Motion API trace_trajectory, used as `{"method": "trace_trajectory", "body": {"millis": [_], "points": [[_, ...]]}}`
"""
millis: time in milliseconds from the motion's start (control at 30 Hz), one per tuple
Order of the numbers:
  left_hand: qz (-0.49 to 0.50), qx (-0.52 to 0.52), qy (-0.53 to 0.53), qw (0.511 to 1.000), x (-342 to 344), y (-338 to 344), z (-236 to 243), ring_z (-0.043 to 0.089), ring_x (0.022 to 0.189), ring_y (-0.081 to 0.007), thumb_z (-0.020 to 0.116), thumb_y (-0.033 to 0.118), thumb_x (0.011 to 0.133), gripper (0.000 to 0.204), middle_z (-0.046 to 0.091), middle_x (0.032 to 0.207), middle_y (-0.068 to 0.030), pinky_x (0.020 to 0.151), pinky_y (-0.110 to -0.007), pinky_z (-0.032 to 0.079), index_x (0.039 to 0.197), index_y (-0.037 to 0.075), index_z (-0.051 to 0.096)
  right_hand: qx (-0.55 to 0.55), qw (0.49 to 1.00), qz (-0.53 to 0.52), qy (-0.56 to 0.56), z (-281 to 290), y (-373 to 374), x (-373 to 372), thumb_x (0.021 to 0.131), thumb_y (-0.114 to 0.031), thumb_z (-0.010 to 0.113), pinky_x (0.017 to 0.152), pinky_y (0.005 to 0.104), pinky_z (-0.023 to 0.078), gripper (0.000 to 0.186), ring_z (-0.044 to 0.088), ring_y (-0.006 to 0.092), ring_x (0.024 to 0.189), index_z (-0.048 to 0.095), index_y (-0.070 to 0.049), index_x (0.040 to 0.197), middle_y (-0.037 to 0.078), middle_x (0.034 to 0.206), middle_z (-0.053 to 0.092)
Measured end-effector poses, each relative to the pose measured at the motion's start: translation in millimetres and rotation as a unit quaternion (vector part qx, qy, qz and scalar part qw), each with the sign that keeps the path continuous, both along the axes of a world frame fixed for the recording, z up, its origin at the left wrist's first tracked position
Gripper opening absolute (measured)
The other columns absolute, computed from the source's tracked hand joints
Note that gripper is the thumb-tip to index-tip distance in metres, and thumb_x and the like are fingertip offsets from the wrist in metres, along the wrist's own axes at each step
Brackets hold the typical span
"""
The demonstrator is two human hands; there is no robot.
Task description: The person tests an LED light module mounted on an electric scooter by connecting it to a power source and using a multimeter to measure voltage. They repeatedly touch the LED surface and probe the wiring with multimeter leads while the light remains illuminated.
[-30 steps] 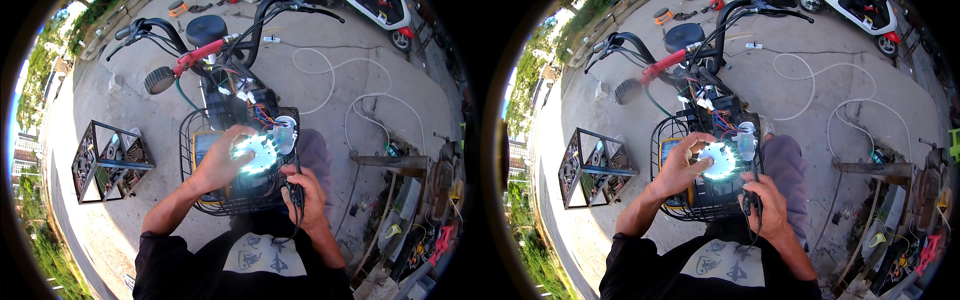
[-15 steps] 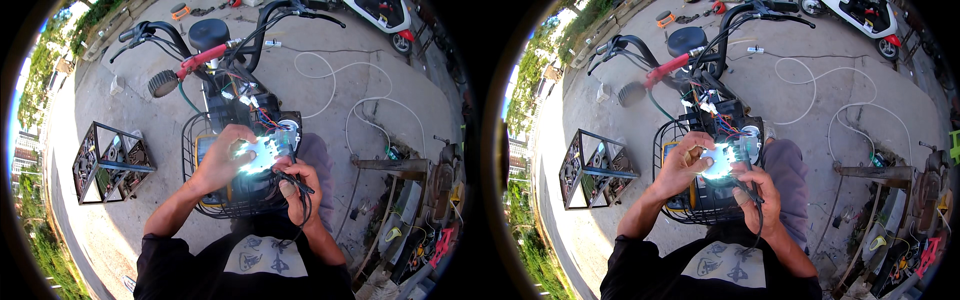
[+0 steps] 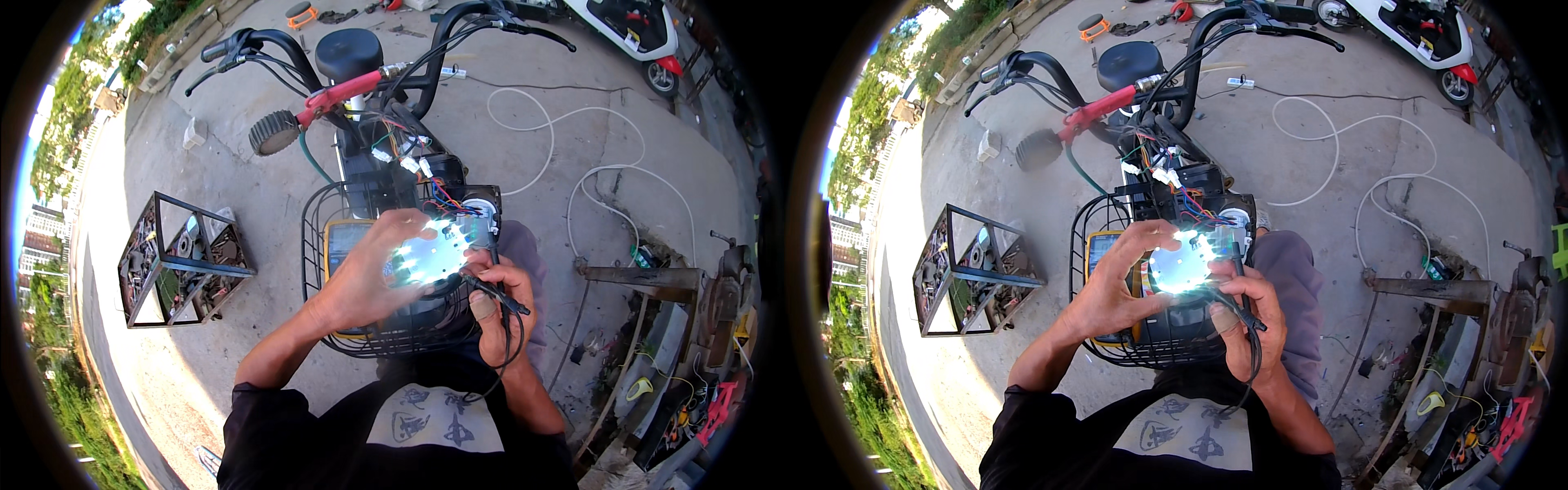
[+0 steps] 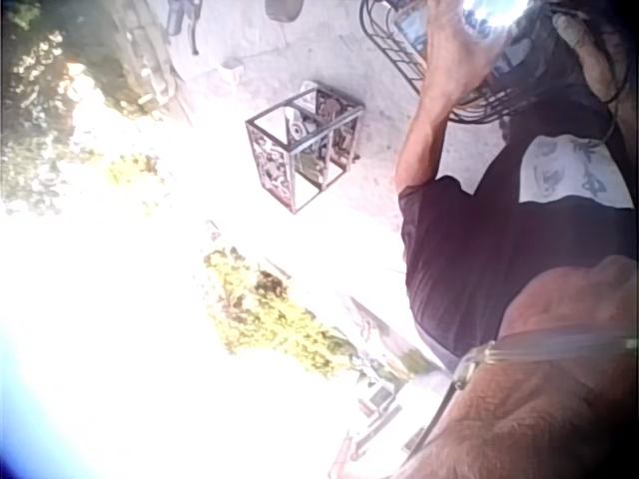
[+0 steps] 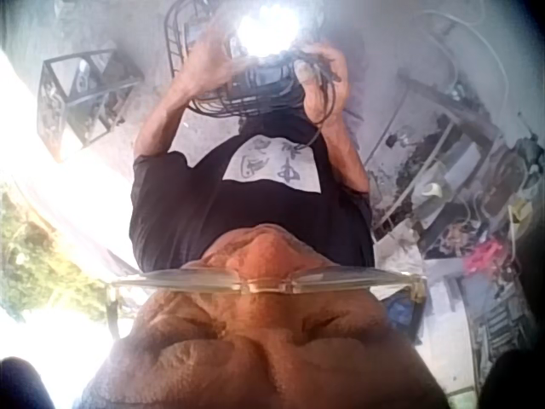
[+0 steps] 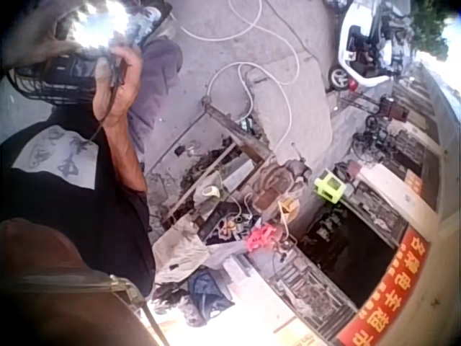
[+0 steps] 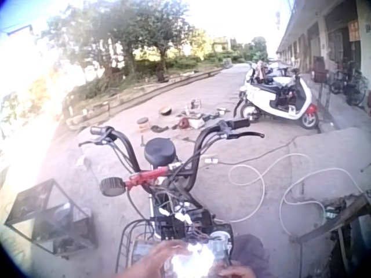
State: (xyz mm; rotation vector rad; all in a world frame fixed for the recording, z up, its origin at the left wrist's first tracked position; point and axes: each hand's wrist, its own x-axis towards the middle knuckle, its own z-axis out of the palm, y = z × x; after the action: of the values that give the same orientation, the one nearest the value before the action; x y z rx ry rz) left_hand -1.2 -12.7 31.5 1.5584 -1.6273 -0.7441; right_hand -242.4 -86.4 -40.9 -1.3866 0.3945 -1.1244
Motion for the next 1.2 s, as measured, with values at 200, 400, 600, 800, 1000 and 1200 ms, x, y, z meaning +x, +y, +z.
{"method": "trace_trajectory", "body": {"millis": [200, 400, 600, 800, 1000, 1200], "points": [[0.0, 0.014, -0.009, 1.0, -2.8, 3.4, 0.9, 0.065, 0.148, -0.0384, 0.086, 0.007, 0.099, 0.052, 0.064, 0.16, -0.0184, 0.122, -0.049, 0.053, 0.148, 0.008, 0.068, 0.001, 1.0, 0.009, -0.01, 0.6, -0.8, -0.1, 0.112, -0.003, 0.073, 0.12, 0.0469, 0.055, 0.027, 0.072, 0.0362, 0.137, 0.06, 0.002, 0.136, 0.03, 0.153, 0.067], [0.073, 0.14, 0.178, 0.971, -4.0, 3.1, 3.4, 0.075, 0.132, -0.0231, 0.062, 0.025, 0.123, 0.035, 0.073, 0.146, -0.0127, 0.107, -0.039, 0.061, 0.148, 0.002, 0.066, 0.014, 0.998, 0.016, -0.06, 4.0, -0.2, 4.0, 0.114, -0.003, 0.072, 0.124, 0.0555, 0.055, 0.027, 0.069, 0.0454, 0.144, 0.059, 0.003, 0.136, 0.032, 0.157, 0.062], [0.101, 0.125, 0.387, 0.908, 12.4, -1.6, -16.6, 0.08, 0.123, -0.0255, 0.052, 0.035, 0.127, 0.044, 0.078, 0.138, -0.017, 0.102, -0.041, 0.067, 0.148, -0.001, 0.066, 0.007, 0.999, 0.014, -0.034, -0.4, 0.4, 1.6, 0.112, 0.0, 0.072, 0.122, 0.0534, 0.056, 0.027, 0.072, 0.042, 0.14, 0.059, 0.003, 0.136, 0.03, 0.149, 0.067], [0.133, 0.164, 0.469, 0.858, 16.1, -4.5, -14.3, 0.084, 0.119, -0.0391, 0.056, 0.035, 0.125, 0.056, 0.076, 0.14, -0.0279, 0.102, -0.043, 0.072, 0.155, -0.013, 0.059, -0.003, 1.0, 0.006, -0.012, -0.2, 1.6, 0.9, 0.112, 0.0, 0.072, 0.115, 0.0462, 0.058, 0.027, 0.075, 0.036, 0.132, 0.06, 0.002, 0.135, 0.028, 0.143, 0.071], [0.137, 0.151, 0.504, 0.839, 14.4, -5.3, -12.8, 0.083, 0.12, -0.0442, 0.057, 0.033, 0.124, 0.058, 0.075, 0.141, -0.0312, 0.103, -0.045, 0.072, 0.155, -0.016, 0.057, 0.006, 1.0, 0.002, 0.004, 0.1, 2.8, -3.1, 0.111, -0.002, 0.075, 0.107, 0.0416, 0.06, 0.027, 0.078, 0.0307, 0.122, 0.063, 0.003, 0.134, 0.023, 0.134, 0.073], [0.128, 0.145, 0.508, 0.839, 15.1, -4.3, -12.0, 0.082, 0.122, -0.0462, 0.058, 0.034, 0.123, 0.06, 0.074, 0.142, -0.0336, 0.103, -0.047, 0.072, 0.155, -0.017, 0.056, 0.003, 1.0, -0.002, 0.007, -1.6, 3.1, -7.6, 0.11, -0.001, 0.077, 0.105, 0.041, 0.062, 0.029, 0.078, 0.0292, 0.118, 0.063, 0.003, 0.135, 0.022, 0.134, 0.071]]}}
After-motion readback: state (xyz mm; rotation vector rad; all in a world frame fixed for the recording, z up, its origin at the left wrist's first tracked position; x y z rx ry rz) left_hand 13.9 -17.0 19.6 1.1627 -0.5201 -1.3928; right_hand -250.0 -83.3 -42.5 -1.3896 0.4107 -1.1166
